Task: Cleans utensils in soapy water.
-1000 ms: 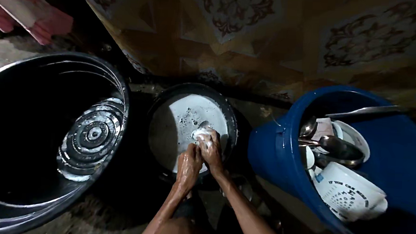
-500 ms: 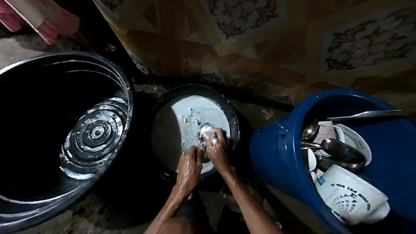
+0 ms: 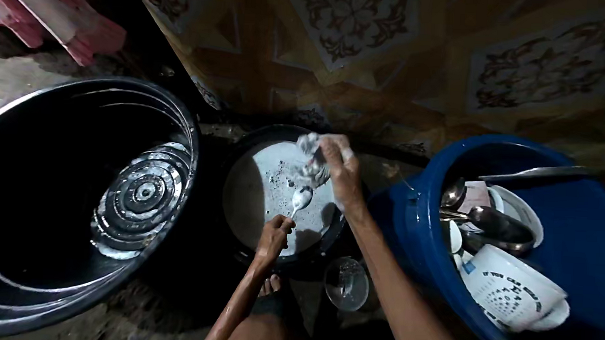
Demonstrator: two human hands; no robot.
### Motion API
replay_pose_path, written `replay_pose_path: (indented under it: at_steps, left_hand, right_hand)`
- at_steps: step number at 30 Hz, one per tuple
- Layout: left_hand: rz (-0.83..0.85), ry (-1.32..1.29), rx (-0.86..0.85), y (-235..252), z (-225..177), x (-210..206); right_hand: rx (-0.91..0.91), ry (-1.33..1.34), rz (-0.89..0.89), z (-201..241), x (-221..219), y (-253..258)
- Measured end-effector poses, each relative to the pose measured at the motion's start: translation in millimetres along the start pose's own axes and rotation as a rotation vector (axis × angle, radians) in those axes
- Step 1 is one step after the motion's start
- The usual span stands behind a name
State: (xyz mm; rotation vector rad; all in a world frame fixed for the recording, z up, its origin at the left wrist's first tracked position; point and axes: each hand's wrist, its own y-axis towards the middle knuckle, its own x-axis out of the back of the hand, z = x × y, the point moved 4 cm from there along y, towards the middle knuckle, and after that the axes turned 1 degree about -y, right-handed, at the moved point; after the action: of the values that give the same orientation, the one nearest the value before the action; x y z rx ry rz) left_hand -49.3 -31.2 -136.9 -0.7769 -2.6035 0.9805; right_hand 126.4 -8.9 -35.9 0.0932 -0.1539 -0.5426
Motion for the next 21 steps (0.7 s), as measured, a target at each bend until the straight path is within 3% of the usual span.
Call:
replay_pose_path:
  at_steps: [3,7,10,13,15,17,19,21]
  left_hand:
    - [-0.006,0.094,-0.019,-2.9,-6.7,-1.4]
    - [-0.083,0.389,-0.144,-10.4,-16.4,-3.7]
    - [-0.142,0.486,-0.158,-14.7,-17.7,-3.5]
    - [-0.159,0.636,-0.129,-21.9,-23.2,1.0]
    - [-0.156,0.724,-0.108,-27.4,-26.5,0.8]
    - [-0.148,0.746,-0.114,-28.6,-29.8,0.7]
    - [-0.137,0.734,-0.137,-26.1,-29.5,1.1]
    - [-0.129,0.741,-0.153,-25.9,-28.4,-0.2]
  right_hand:
    - [-0.021,-0.204,0.191,-44.8,-22.0,-30.7]
    - [0.181,-0.55,0.329,-85.6,-43.5,-53.7]
    - [-0.002,-0.587,0.437,-87.5,-53.6,-34.0]
    - [-0.315,-0.578,0.558,-86.1,-58.3,-10.6]
    - [-0.484,-0.469,0.498,-98.0,-51.3,0.9]
    - [-0.535,-0.44,0.402,-100.6,-44.3,4.3]
    - [-0.423,-0.604,0.397,-82.5,-41.1,-2.4]
    - [-0.109,-0.761,0.418,-73.6,-42.8,-20.1]
